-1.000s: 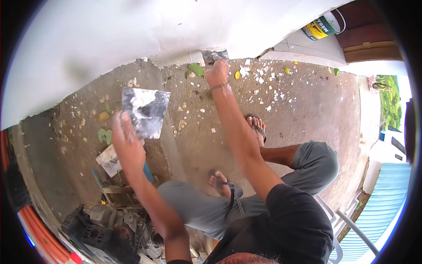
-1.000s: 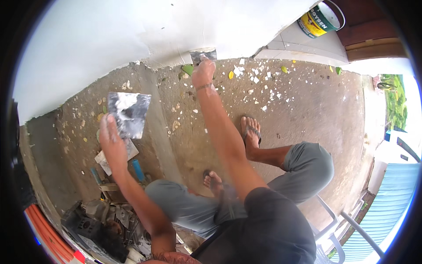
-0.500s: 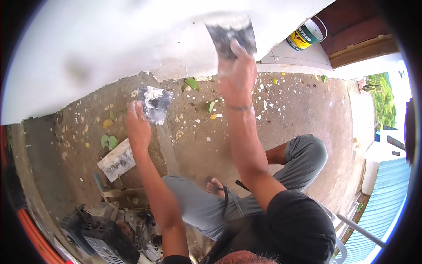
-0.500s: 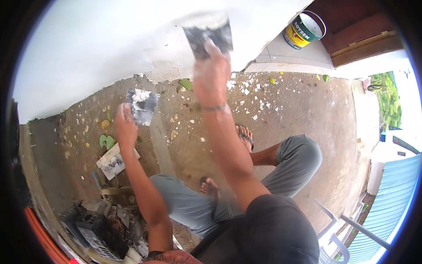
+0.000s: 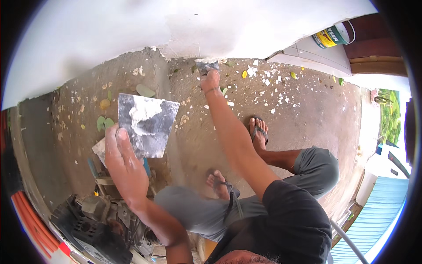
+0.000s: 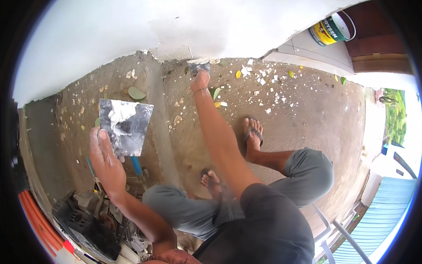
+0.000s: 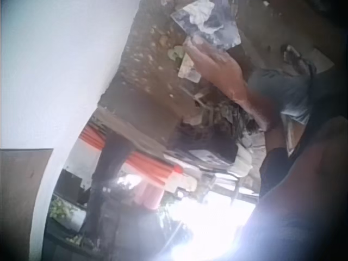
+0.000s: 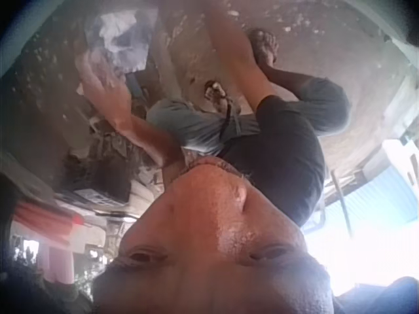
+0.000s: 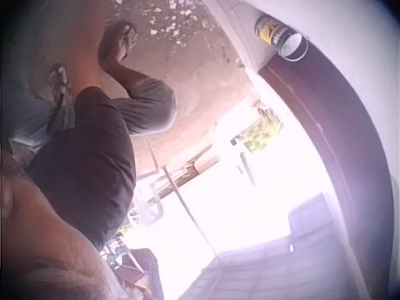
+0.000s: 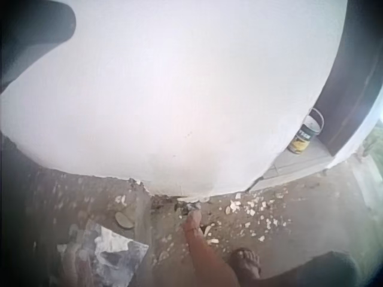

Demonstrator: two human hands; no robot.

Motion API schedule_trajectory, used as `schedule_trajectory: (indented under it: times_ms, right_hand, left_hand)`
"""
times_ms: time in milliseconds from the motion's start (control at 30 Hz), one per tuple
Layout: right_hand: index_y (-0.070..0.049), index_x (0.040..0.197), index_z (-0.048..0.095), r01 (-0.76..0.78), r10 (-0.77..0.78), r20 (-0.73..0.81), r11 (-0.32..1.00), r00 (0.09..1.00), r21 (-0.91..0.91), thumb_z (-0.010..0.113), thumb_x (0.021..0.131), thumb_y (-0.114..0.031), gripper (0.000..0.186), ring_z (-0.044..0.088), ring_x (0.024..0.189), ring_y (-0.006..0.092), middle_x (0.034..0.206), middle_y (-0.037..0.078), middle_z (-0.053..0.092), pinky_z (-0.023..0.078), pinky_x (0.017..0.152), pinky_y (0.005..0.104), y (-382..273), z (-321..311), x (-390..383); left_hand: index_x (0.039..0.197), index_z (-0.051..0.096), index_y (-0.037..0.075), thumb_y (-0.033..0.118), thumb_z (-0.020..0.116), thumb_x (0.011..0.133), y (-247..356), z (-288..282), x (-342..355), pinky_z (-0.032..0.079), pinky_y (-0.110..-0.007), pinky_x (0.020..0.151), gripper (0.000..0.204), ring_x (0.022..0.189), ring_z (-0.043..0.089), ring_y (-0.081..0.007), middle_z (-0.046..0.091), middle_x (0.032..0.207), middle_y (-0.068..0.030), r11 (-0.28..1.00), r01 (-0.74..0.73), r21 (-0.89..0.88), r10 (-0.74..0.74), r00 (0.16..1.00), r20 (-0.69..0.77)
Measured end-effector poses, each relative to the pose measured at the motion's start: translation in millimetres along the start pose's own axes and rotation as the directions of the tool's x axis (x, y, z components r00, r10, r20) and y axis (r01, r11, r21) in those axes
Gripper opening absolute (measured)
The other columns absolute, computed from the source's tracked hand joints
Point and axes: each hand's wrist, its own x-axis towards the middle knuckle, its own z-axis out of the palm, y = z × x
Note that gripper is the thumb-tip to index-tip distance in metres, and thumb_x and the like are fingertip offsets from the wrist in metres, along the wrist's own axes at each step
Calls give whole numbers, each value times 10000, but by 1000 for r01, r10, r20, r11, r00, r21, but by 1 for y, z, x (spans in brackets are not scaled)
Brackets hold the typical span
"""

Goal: The person scoops plaster from a board using putty knives and applies it onto the wall.

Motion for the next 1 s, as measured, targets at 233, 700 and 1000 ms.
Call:
schedule_trajectory:
  times_ms: [233, 700, 1000]
  right_hand:
    - [28, 995, 567, -34, 34, -28, 999, 999, 2, 498, 821, 67, 191, 611, 876, 261, 969, 113, 586, 538, 704, 365, 19, 16, 12]
    - [62, 975, 467, -55, -52, 353, 957, 934, 286, 387, 891, 94, 120, 600, 915, 305, 969, 190, 568, 473, 1001, 449, -94, 137, -141]
    - [58, 1330, 353, 213, -307, 614, 951, 727, 224, 427, 913, 47, 424, 520, 1190, 292, 1270, 206, 505, 421, 1074, 400, -191, 138, -231]
  left_hand:
    - [1055, 552, -11, 273, 386, 1023, -18, -13, -3, 369, -241, 498, 330, 675, 460, -84, 550, 830, -33, 933, -321, 164, 338, 937, -85]
    - [1062, 538, -18, 338, 373, 1018, -23, 22, 42, 422, -385, 789, 395, 813, 529, -336, 582, 900, -202, 992, -118, 42, 115, 990, 83]
    - [1067, 535, -26, 352, 380, 1017, -10, 30, 50, 426, -390, 754, 411, 765, 518, -325, 587, 857, -204, 995, -85, 43, 79, 989, 123]
